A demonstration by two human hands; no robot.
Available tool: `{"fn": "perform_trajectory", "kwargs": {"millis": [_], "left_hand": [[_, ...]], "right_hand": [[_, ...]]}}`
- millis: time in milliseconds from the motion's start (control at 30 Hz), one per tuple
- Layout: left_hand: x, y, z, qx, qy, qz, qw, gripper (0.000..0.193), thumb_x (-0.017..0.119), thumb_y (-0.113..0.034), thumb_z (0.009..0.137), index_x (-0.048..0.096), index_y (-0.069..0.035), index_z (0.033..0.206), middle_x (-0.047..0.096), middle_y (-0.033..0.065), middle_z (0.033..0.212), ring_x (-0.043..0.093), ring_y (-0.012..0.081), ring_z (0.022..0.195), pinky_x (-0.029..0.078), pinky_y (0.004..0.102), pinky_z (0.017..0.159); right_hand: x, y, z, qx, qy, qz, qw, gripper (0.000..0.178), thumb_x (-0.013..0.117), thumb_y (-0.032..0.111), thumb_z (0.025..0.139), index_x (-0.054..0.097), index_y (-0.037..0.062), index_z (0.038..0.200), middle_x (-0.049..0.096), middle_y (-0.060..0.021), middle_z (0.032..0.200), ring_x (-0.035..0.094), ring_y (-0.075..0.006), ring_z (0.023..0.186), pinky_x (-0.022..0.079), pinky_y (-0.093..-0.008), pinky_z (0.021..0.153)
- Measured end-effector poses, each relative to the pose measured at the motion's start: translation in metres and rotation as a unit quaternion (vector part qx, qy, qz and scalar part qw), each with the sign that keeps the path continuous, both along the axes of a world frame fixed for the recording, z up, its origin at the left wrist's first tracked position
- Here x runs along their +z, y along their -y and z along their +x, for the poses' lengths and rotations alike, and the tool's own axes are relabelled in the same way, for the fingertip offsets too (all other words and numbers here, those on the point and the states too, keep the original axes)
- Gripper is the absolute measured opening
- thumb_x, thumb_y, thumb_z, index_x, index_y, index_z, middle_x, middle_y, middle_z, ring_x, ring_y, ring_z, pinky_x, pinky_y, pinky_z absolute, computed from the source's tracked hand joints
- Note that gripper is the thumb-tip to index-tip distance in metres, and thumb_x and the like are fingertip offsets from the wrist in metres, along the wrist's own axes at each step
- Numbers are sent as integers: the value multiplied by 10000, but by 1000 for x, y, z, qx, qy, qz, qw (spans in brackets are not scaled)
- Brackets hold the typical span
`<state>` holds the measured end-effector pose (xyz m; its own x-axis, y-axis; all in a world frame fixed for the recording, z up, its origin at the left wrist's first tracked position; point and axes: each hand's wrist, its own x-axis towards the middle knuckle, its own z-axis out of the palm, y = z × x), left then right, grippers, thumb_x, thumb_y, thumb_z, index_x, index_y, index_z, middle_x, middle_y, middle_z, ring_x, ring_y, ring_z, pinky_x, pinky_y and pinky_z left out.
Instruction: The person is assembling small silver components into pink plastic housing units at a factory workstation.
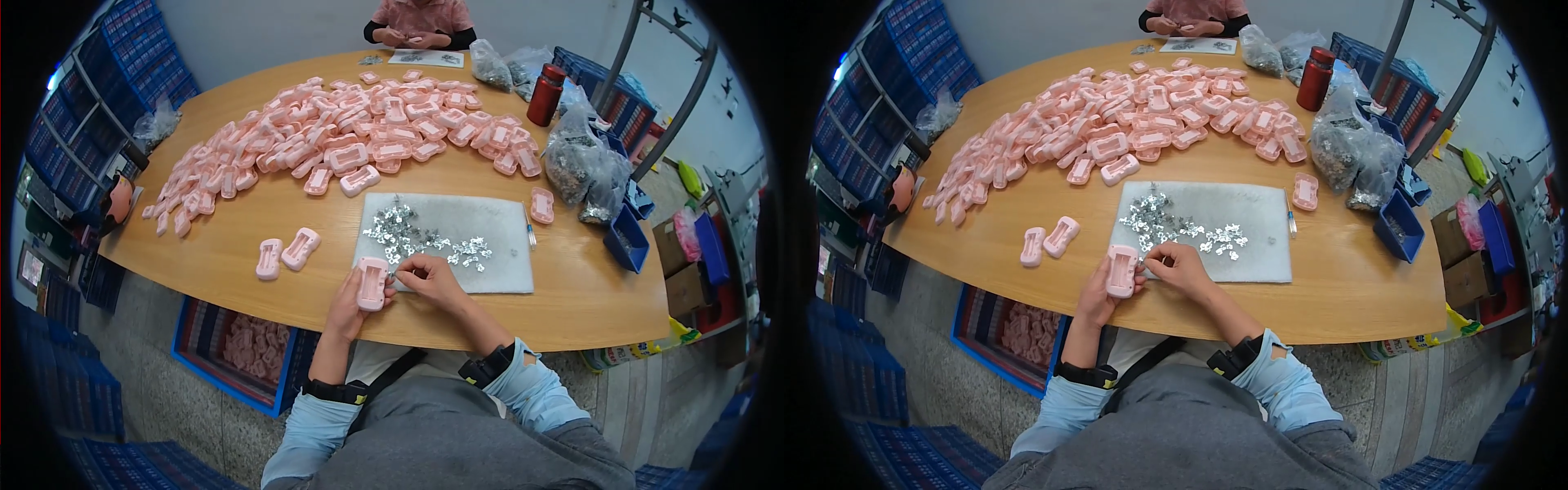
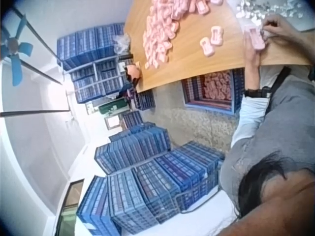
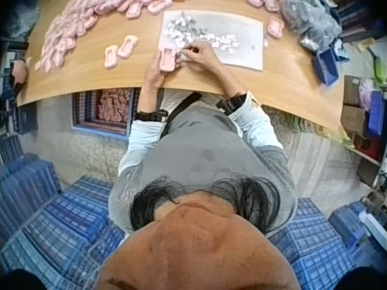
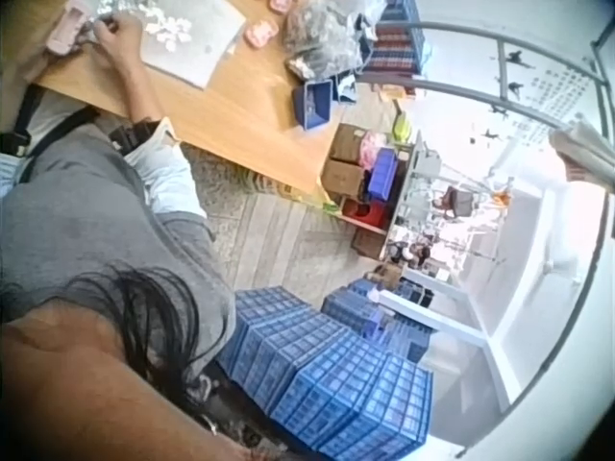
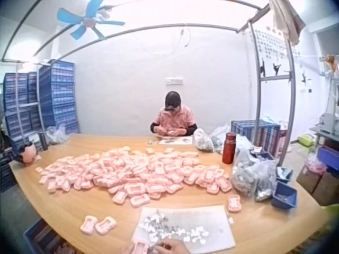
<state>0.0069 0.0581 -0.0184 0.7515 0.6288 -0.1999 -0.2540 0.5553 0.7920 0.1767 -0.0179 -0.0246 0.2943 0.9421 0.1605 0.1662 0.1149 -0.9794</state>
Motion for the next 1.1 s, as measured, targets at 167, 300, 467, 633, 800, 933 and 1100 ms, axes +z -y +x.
{"fn": "perform_trajectory", "kwargs": {"millis": [167,300,467,633,800,933,1100], "left_hand": [[0,4,-1,14,2,5,1000,386,326,-325,964,452,-12,1150,589,129,974,618,203,818,530,328,715],[-9,4,-1,21,0,17,1000,404,294,-320,971,458,6,1144,585,136,992,611,232,846,523,357,748],[-5,7,-4,23,-4,-16,1000,395,293,-310,972,459,6,1140,586,137,990,618,238,841,530,360,733],[-4,7,-3,21,-6,-31,999,390,296,-305,972,457,5,1146,584,136,997,621,240,837,534,356,720],[-8,7,-3,42,-34,-25,998,353,310,-276,971,448,-17,1166,578,101,1027,614,190,877,534,316,732],[-9,5,-5,31,-26,-33,999,328,345,-263,965,464,-22,1153,573,86,1045,592,170,917,508,324,778],[-14,4,-4,37,-31,-25,999,319,348,-256,963,465,-29,1154,577,80,1023,597,167,889,509,317,768]], "right_hand": [[11,-5,-14,9,-63,6,998,102,640,98,795,642,4,835,547,11,743,497,-26,587,388,-172,520],[6,-13,-20,-3,22,48,999,122,646,129,786,656,14,827,544,-26,754,494,-61,503,400,-208,455],[7,-13,-25,-35,64,66,995,102,632,110,793,660,20,830,540,-39,773,526,-71,515,414,-205,446],[12,-12,-25,-26,58,61,996,105,629,106,794,656,12,835,540,-41,791,539,-80,513,420,-210,438],[11,-10,-26,-64,214,45,974,108,633,169,777,668,83,832,558,-45,794,597,-181,618,476,-284,537],[11,-8,-29,-83,246,50,964,122,634,207,766,672,120,842,565,-42,800,597,-224,671,485,-309,585],[11,-8,-29,-98,243,49,964,136,638,208,767,656,103,851,568,-47,800,594,-224,647,478,-313,562]]}}
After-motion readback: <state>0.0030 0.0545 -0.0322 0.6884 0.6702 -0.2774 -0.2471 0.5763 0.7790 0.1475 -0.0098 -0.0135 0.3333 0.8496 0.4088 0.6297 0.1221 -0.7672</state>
